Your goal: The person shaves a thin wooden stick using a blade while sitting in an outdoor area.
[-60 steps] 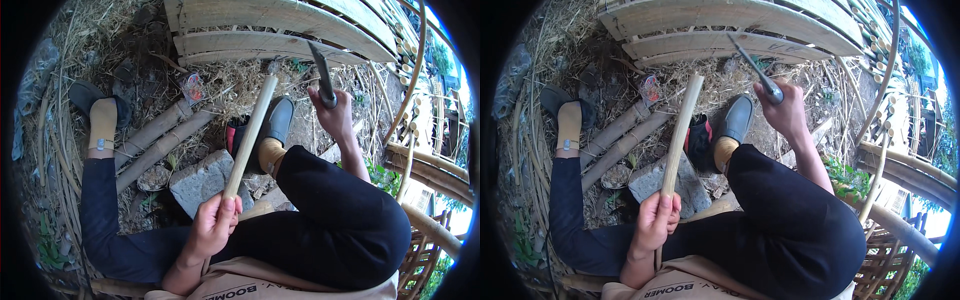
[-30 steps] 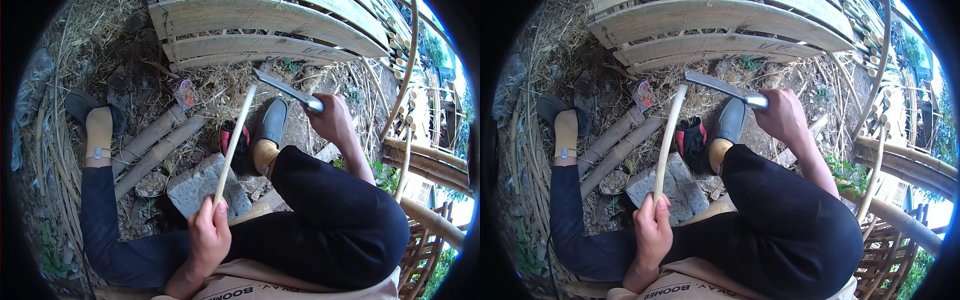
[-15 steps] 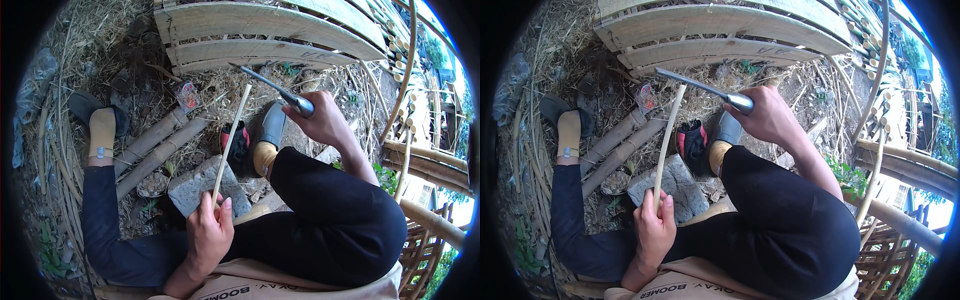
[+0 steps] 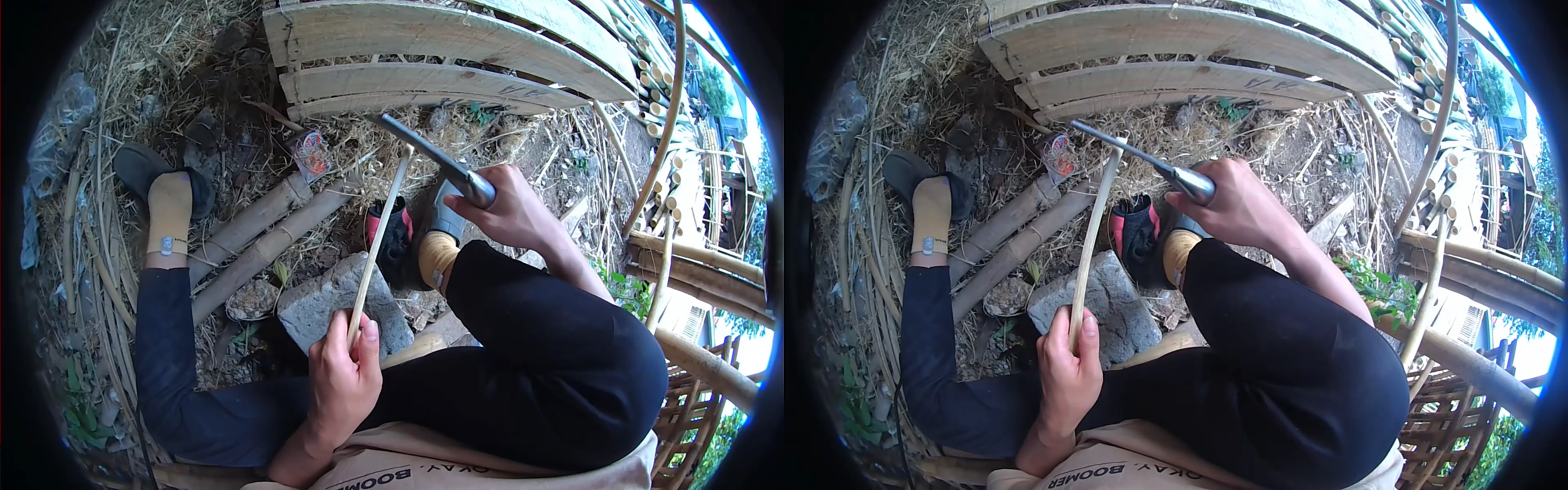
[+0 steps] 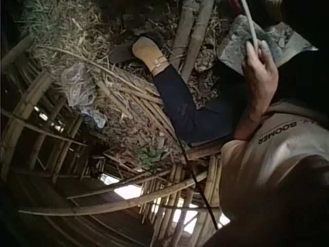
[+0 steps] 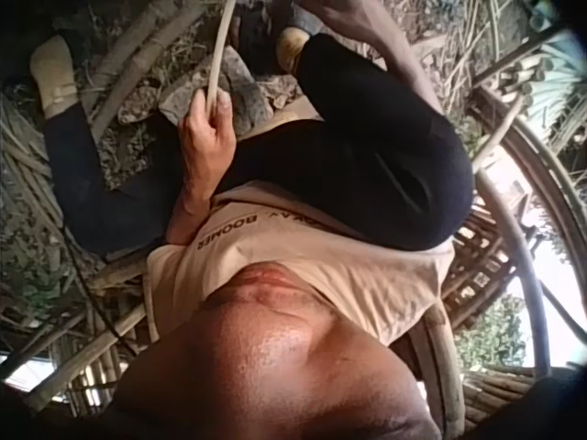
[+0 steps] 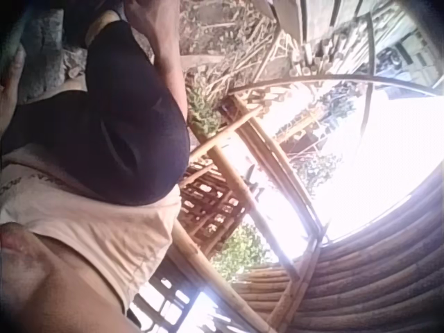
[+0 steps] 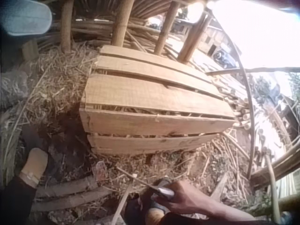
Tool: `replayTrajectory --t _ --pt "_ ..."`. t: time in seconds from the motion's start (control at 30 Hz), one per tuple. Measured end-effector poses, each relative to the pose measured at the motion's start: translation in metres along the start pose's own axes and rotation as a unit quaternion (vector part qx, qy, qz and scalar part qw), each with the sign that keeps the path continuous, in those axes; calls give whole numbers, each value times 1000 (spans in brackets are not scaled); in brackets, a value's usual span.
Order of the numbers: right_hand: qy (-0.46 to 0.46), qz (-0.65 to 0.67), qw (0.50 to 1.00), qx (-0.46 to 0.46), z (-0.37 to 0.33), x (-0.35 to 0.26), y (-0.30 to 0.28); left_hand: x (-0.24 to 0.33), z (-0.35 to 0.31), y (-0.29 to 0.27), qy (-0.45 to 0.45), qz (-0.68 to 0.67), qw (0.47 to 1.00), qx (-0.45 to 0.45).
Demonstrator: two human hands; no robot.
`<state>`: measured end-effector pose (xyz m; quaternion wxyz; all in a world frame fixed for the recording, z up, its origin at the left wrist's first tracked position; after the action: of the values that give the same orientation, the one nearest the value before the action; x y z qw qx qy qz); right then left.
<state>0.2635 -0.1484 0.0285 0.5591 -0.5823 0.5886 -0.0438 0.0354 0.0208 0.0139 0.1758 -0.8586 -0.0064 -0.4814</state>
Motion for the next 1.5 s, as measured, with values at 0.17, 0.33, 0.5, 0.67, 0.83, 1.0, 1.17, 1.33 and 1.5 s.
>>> replayTrajectory --t 0.17,0.33,0.5,0.67,0.83,1.0,1.17,1.33,1.5 --pt "-24 -7 999 25 4 8 10 2 0 0 -25 -12 999 -35" --pt "-49 -7 998 44 6 14 13 -1 0 1 -27 -39 998 -46" --pt "-52 -2 997 50 6 12 13 -9 2 2 -17 -54 997 -56" --pt "-48 -7 997 58 4 13 10 -14 2 4 -30 -105 991 -81" --pt "-72 -30 993 86 7 19 10 -15 2 4 -33 -111 988 -98" --pt "-84 -116 983 117 9 26 -1 -13 -3 11 -1 -117 987 -108" --pt "-102 -155 974 133 8 29 -5 -13 -4 12 -11 -124 985 -117" --pt "-99 -166 971 138 6 30 -7 -14 -1 8 -46 -99 988 -113" --pt "-115 -150 971 148 4 32 -11 -16 0 8 -42 -116 987 -103"
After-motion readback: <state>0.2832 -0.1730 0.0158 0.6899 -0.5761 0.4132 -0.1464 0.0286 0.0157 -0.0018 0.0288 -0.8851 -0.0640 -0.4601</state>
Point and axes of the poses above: each hand's wrist, its own z-axis towards the middle knuckle, its own y-axis out of the palm, x = y × z, the point moved 4 cm from there along z, towards the middle knuckle, and after that the axes turned 8 degrees about -y, right-handed, at the moved point
